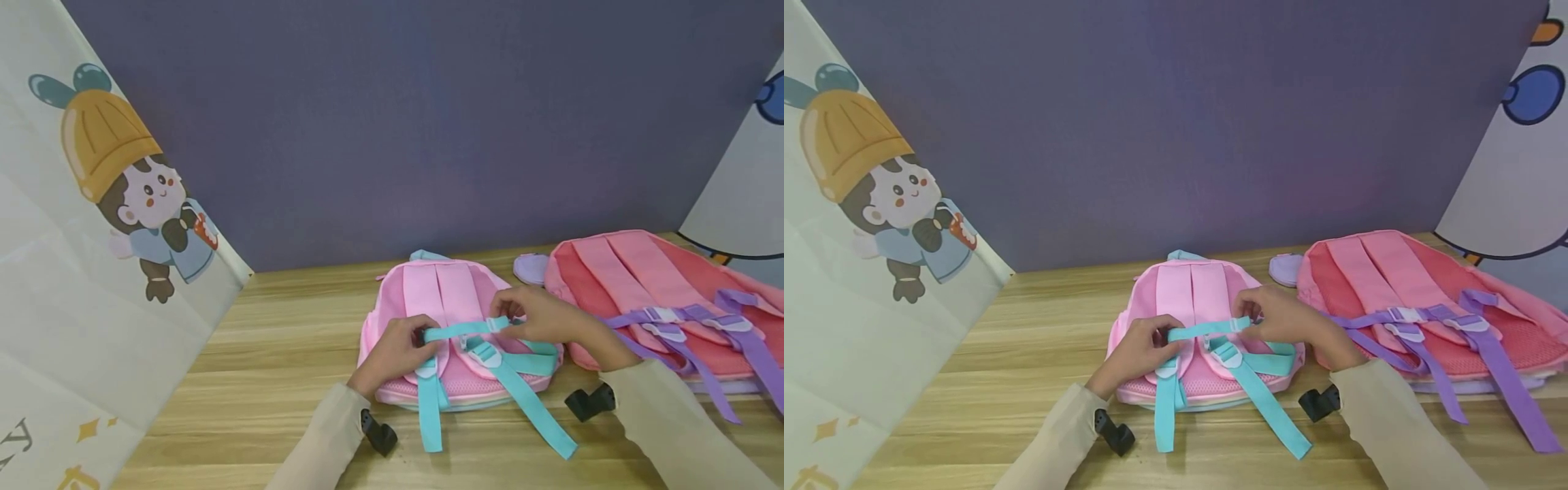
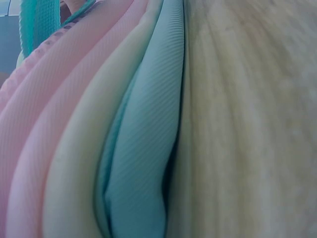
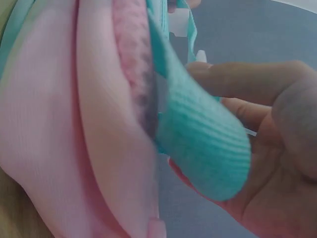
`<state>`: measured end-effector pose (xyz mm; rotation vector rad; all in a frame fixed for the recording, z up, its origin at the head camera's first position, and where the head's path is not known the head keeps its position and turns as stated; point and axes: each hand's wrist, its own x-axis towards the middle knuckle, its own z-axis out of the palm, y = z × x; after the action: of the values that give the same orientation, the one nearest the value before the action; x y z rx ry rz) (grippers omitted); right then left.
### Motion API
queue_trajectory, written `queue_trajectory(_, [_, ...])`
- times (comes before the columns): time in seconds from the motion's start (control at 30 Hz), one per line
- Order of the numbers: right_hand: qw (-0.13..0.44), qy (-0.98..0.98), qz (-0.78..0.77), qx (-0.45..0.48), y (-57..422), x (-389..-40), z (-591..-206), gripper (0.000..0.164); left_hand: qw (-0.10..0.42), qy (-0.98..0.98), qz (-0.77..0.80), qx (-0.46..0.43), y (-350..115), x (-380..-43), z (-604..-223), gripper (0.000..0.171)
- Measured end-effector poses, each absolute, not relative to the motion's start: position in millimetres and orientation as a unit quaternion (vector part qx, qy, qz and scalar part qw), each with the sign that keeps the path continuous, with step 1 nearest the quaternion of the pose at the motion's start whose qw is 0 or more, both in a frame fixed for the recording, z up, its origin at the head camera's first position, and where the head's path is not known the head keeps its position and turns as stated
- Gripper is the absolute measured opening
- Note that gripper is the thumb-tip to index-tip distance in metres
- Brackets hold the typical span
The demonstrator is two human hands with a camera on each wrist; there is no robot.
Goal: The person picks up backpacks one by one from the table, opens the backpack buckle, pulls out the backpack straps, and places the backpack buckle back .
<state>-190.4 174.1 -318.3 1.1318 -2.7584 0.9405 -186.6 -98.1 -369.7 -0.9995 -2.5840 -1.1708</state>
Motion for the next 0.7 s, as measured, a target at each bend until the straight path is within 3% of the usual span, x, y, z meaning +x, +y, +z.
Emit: queue_trajectory(0.7, [-0.047,-0.912,0.269,0.305,200,-190,-304,0.02,0.066,-0.866,-0.367,-0.333,-98,-186,-370,0.017])
